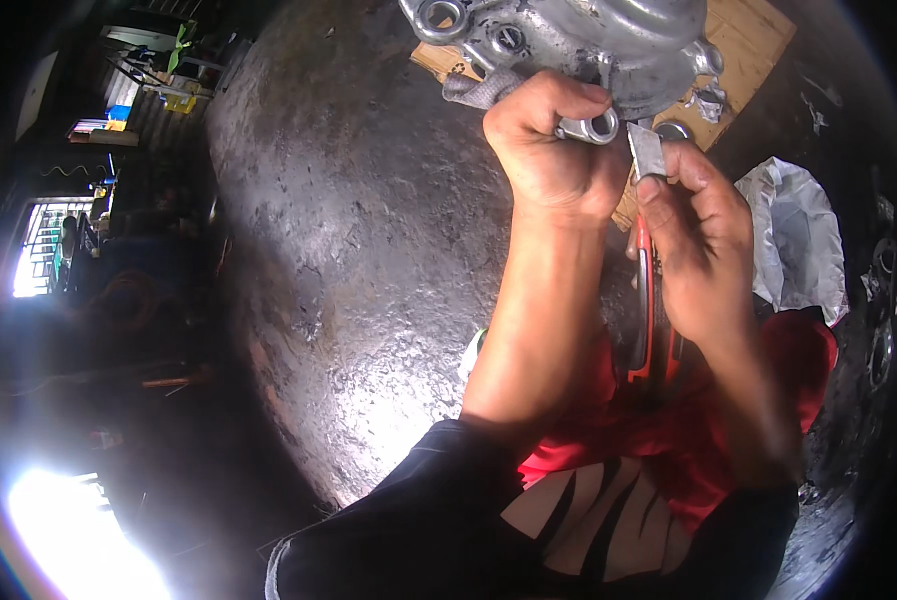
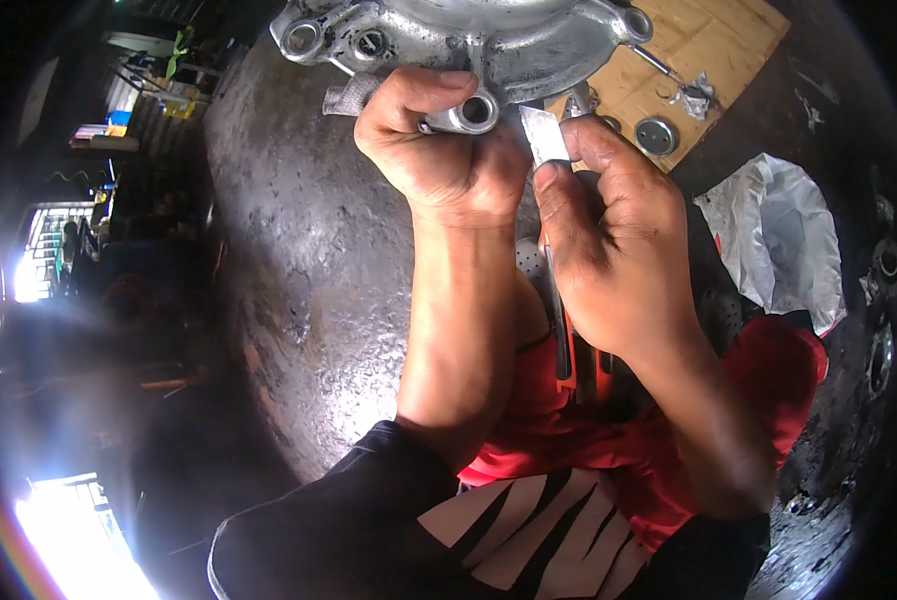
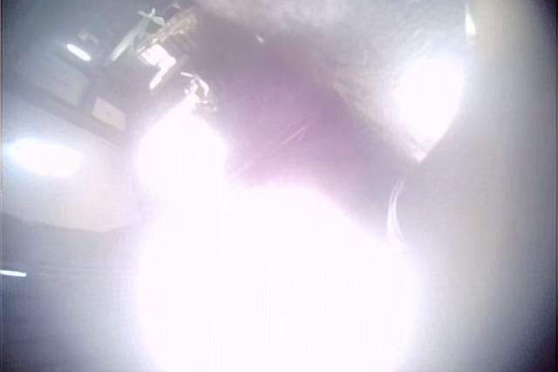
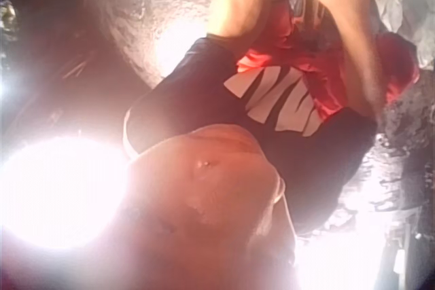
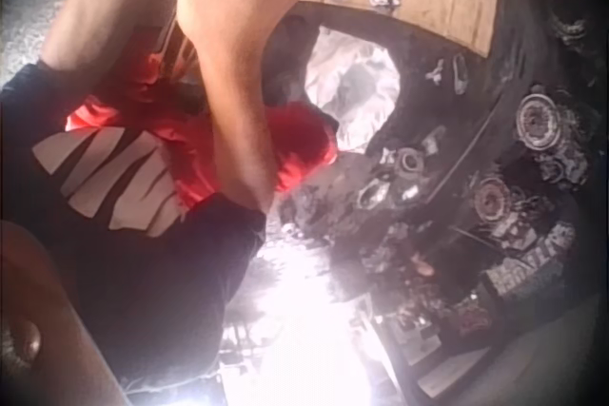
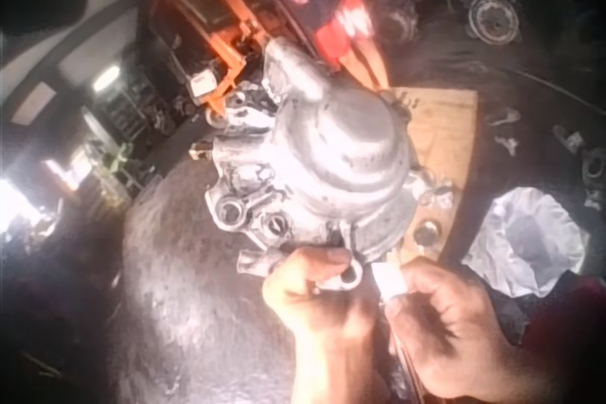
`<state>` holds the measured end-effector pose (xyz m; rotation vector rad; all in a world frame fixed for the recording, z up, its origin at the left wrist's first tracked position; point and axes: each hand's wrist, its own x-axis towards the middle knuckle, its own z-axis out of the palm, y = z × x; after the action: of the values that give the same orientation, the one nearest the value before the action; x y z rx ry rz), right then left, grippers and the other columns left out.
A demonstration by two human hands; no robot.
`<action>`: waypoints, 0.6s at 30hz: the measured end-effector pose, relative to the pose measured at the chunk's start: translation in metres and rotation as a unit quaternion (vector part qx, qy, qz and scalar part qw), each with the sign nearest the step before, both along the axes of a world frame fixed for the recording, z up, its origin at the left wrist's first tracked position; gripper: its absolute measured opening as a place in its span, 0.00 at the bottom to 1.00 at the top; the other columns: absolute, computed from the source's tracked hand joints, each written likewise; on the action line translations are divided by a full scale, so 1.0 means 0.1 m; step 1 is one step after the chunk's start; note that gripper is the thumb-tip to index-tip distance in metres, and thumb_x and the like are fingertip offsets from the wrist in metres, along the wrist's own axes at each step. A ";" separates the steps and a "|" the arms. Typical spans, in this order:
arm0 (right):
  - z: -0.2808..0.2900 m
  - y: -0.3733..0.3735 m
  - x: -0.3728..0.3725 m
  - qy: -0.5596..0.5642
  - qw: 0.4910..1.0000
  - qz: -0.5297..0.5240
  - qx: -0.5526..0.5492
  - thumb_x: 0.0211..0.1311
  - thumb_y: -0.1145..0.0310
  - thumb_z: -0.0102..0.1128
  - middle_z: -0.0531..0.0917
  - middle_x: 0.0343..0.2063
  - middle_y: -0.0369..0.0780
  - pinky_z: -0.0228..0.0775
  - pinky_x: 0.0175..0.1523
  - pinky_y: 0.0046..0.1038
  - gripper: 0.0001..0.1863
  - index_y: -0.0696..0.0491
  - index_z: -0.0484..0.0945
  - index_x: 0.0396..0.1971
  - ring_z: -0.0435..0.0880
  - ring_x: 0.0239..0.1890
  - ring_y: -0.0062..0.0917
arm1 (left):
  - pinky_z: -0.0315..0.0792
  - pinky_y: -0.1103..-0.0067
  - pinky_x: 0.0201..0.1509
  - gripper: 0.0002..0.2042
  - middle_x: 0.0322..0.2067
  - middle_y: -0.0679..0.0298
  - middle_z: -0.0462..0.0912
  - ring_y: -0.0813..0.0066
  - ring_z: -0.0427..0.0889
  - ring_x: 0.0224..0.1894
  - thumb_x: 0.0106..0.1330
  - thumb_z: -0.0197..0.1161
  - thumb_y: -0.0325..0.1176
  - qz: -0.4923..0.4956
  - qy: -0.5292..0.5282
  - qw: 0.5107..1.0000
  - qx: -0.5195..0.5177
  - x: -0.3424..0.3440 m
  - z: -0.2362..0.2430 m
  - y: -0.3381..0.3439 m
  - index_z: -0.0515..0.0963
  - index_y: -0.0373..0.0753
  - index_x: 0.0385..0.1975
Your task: Cleaning or scraping a mechanical housing using a small blade.
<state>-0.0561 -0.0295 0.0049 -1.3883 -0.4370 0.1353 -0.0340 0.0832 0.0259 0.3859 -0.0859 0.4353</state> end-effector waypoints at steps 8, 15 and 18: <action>0.09 -0.08 0.09 -0.009 1.000 0.000 -0.021 0.59 0.74 0.49 0.70 0.11 0.31 0.58 0.20 0.15 0.07 0.59 0.70 0.36 0.67 0.15 0.10 | 0.66 0.75 0.37 0.00 0.16 0.62 0.73 0.70 0.72 0.24 0.35 0.52 0.23 -0.027 0.043 0.998 -0.033 -0.01 0.07 -0.03 0.70 0.34 0.09; 0.11 -0.02 0.09 0.023 0.999 -0.014 -0.027 0.59 0.73 0.50 0.71 0.14 0.33 0.62 0.21 0.17 0.09 0.61 0.71 0.36 0.69 0.16 0.12 | 0.67 0.73 0.36 0.01 0.17 0.60 0.72 0.67 0.72 0.24 0.34 0.53 0.22 -0.035 0.060 0.996 -0.057 -0.09 0.01 0.01 0.70 0.33 0.10; 0.10 -0.01 0.10 0.020 0.999 -0.015 -0.041 0.58 0.75 0.49 0.71 0.14 0.33 0.62 0.20 0.18 0.07 0.60 0.71 0.36 0.70 0.16 0.13 | 0.67 0.73 0.36 0.02 0.17 0.59 0.73 0.67 0.72 0.24 0.34 0.53 0.22 -0.008 0.064 0.997 -0.049 -0.12 0.06 -0.03 0.70 0.32 0.11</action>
<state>-0.0462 -0.0309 0.0146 -1.4688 -0.3808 0.1588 -0.0458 0.0798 0.0315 0.3148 0.0560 0.3967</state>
